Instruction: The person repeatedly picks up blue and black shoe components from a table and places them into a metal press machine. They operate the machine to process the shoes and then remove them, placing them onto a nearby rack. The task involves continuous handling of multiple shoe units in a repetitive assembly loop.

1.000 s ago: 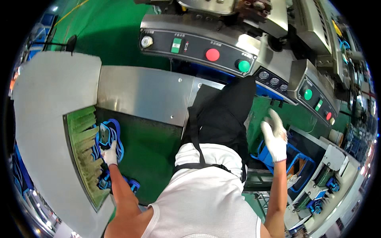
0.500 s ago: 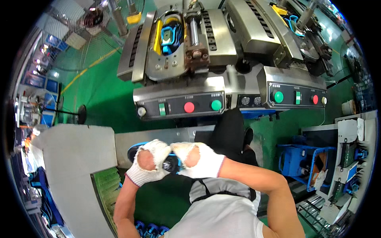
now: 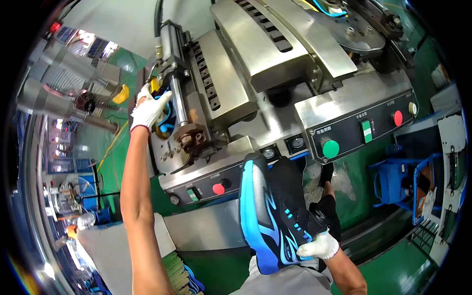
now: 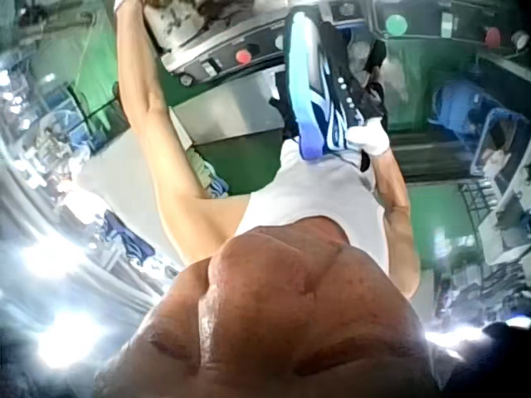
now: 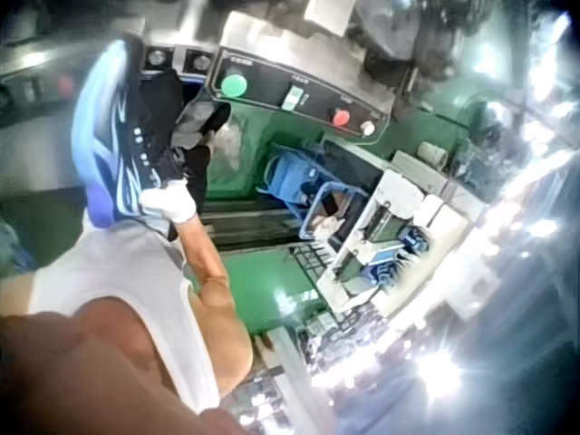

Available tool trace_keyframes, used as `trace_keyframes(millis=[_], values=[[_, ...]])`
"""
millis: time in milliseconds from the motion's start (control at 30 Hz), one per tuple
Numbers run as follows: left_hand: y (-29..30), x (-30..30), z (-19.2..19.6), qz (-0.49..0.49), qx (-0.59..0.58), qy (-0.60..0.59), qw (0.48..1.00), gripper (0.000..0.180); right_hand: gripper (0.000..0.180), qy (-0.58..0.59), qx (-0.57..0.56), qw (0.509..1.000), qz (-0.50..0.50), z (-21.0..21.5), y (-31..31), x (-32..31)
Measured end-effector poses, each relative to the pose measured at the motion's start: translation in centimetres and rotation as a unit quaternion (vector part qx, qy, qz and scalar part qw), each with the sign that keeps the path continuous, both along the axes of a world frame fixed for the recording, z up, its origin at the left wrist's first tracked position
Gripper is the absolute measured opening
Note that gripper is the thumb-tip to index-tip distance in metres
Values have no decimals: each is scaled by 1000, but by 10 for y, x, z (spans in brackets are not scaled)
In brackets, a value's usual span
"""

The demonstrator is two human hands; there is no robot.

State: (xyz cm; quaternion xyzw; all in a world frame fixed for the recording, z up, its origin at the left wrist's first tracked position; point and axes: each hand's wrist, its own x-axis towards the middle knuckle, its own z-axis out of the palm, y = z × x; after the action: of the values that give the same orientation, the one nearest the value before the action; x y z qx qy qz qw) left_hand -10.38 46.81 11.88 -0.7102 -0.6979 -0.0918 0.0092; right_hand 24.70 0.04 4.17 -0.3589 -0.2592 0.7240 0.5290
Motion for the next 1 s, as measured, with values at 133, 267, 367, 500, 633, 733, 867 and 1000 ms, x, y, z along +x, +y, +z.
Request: trace_keyframes(millis=[133,267,367,500,633,733,867,1000], values=[[22,22,-35,56,-6,98,994,83,106,106,-96,988,-54,-12,-34,13],[29,-3,-8,16,10,23,1000,78,103,168,-98,975,-109,1,-38,11],[15,-19,30,-11,50,-20,998,73,97,145,-124,974,-125,-25,-70,16],[-62,-45,91,-43,164,-82,982,73,86,125,-113,981,-98,-28,-64,16],[-210,-78,103,-74,250,-131,956,64,48,-33,-109,981,-158,46,-9,-24],[-323,-110,77,-36,231,-120,965,62,27,-384,80,912,-124,19,6,-17],[-438,-138,4,70,145,-250,955,64,13,-168,60,978,-108,73,72,-53],[-498,-171,-91,150,66,-209,964,58,28,-142,66,986,-53,128,188,-124]])
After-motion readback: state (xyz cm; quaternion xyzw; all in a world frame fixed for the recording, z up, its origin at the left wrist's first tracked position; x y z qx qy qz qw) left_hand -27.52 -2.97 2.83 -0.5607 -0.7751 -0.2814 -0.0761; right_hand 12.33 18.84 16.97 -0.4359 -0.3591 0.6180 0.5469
